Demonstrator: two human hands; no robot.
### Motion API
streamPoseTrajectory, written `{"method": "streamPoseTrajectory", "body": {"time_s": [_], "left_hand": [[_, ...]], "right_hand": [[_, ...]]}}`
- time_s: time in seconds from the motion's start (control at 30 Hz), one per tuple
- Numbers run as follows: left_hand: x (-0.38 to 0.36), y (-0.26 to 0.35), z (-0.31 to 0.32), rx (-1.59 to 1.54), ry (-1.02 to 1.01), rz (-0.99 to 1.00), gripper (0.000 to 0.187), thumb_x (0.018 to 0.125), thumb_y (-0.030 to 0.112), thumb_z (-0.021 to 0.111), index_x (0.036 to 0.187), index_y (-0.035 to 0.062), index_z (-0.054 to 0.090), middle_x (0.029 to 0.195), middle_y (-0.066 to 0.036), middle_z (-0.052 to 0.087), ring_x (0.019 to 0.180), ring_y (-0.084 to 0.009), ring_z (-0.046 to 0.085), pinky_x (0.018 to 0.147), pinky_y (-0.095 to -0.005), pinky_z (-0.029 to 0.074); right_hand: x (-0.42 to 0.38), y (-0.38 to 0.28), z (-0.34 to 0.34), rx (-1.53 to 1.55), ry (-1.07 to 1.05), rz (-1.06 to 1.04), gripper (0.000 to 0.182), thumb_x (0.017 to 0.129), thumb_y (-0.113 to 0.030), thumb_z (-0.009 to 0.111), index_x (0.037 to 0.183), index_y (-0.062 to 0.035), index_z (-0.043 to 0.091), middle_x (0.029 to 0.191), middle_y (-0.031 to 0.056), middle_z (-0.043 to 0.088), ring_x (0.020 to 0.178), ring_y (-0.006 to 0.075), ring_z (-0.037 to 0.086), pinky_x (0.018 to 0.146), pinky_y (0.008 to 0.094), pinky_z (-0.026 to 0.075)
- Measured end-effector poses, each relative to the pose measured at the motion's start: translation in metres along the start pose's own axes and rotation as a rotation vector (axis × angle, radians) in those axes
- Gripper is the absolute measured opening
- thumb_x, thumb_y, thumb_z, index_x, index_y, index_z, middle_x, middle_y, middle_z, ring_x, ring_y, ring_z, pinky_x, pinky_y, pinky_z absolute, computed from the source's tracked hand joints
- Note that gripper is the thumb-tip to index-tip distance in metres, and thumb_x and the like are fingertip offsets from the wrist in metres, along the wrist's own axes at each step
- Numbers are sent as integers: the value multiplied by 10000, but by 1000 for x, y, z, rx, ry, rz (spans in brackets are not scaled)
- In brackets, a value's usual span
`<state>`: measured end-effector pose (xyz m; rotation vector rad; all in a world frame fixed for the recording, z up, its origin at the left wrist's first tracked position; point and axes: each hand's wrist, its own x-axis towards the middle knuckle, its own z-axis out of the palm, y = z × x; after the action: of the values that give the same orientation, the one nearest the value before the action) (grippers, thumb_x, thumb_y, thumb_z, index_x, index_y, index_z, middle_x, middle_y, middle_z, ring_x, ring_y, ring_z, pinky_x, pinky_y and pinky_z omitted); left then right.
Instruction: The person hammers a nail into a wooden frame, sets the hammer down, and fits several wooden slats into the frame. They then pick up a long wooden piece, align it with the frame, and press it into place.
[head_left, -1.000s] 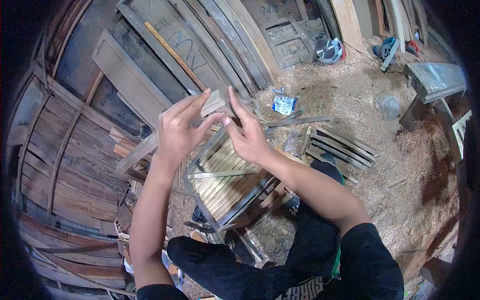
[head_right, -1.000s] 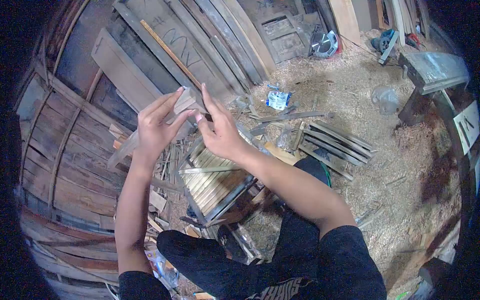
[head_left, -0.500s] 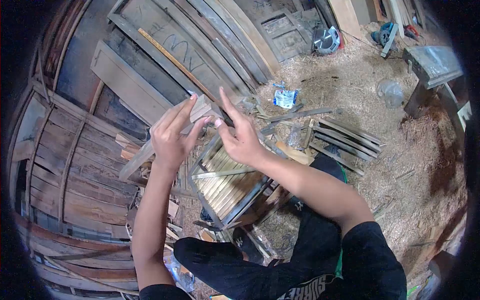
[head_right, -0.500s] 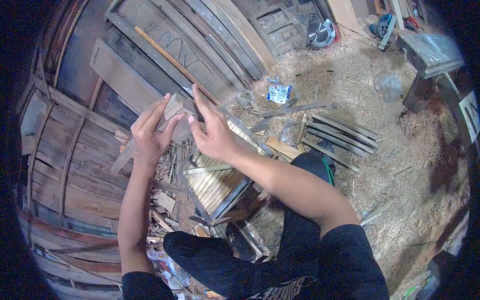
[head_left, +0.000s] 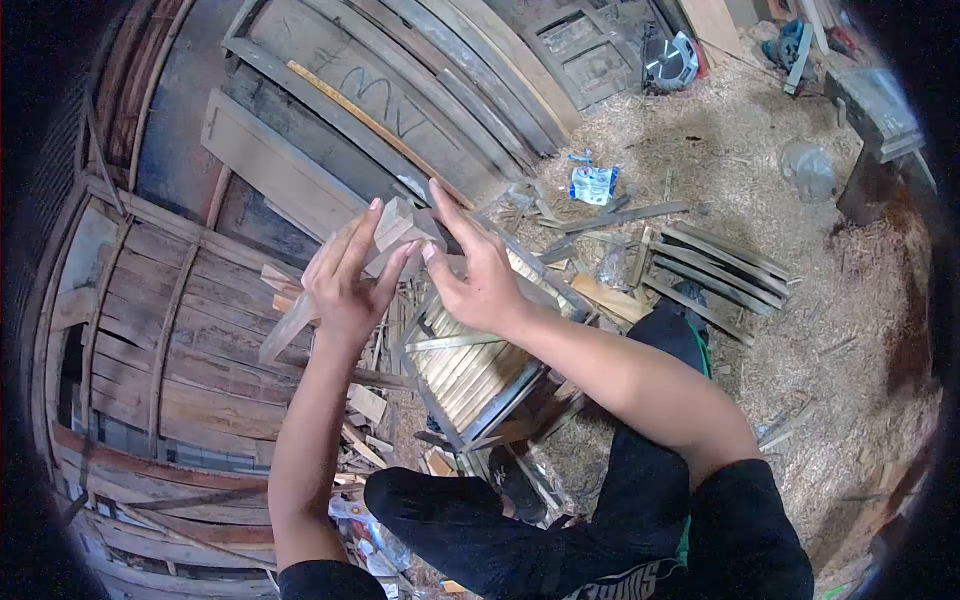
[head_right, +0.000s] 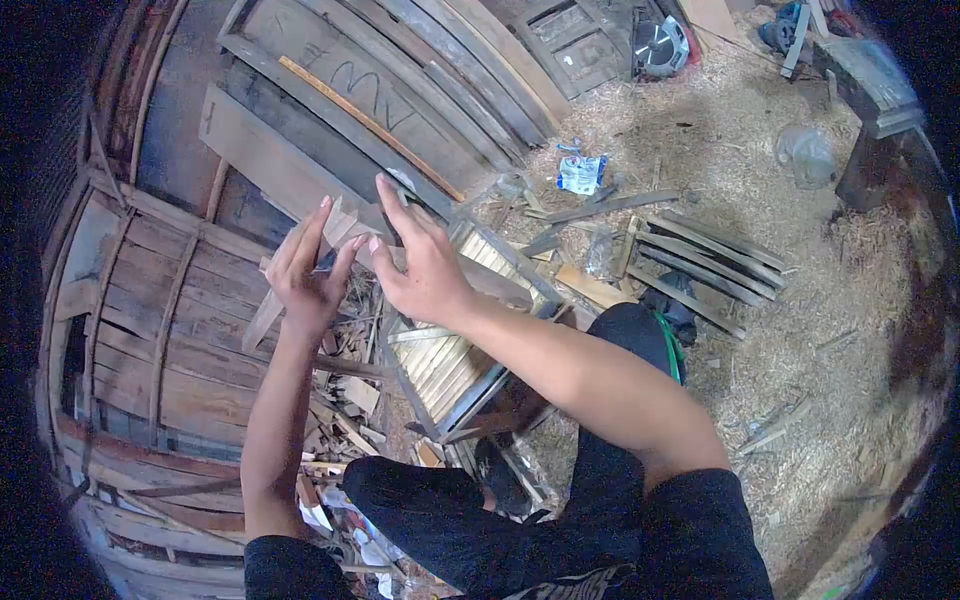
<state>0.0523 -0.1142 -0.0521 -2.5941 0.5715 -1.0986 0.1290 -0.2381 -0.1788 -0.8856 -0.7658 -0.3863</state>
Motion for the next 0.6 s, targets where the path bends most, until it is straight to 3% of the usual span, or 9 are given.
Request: {"method": "streamPoseTrajectory", "body": {"time_s": [0.3, 0.37, 0.47, 0.53, 0.6], "left_hand": [[-3, 0, 0, -5, -30, -51, 649, 777, 175, 929, 1375, 54, 707, 1146, -158, 778, 939, -301, 762, 810, -383, 595], [-2, -1, -2, -6, -40, -61, 640, 782, 178, 926, 1371, 54, 709, 1143, -160, 779, 936, -305, 763, 810, -385, 595], [1, -1, -4, -41, -41, -35, 497, 878, 94, 846, 1352, 15, 719, 1171, -203, 776, 1026, -314, 778, 893, -375, 591], [2, -2, -5, -97, -72, -72, 363, 989, 72, 697, 1343, -9, 715, 1169, -219, 771, 1044, -343, 772, 910, -379, 583], [3, -2, -5, -110, -53, -50, 364, 984, 48, 657, 1339, -2, 717, 1145, -213, 771, 978, -348, 765, 864, -388, 586]], "right_hand": [[1, 2, -1, -43, -6, -30, 736, 952, -64, 625, 1621, 62, 343, 1366, 373, 605, 1229, 535, 607, 1061, 504, 493], [1, -2, -1, -23, 17, 1, 677, 960, -74, 634, 1585, 62, 413, 1350, 347, 627, 1229, 521, 613, 1070, 488, 492], [5, -6, -7, -36, -84, 45, 591, 985, -122, 669, 1516, 76, 502, 1337, 311, 653, 1235, 485, 630, 1071, 472, 499], [10, -7, -6, -21, -86, 86, 549, 994, -155, 690, 1471, 75, 545, 1335, 295, 662, 1236, 456, 644, 1064, 460, 505], [15, -9, -4, -4, -92, 124, 513, 1004, -188, 711, 1426, 75, 588, 1332, 280, 671, 1237, 427, 657, 1058, 449, 512]]}}
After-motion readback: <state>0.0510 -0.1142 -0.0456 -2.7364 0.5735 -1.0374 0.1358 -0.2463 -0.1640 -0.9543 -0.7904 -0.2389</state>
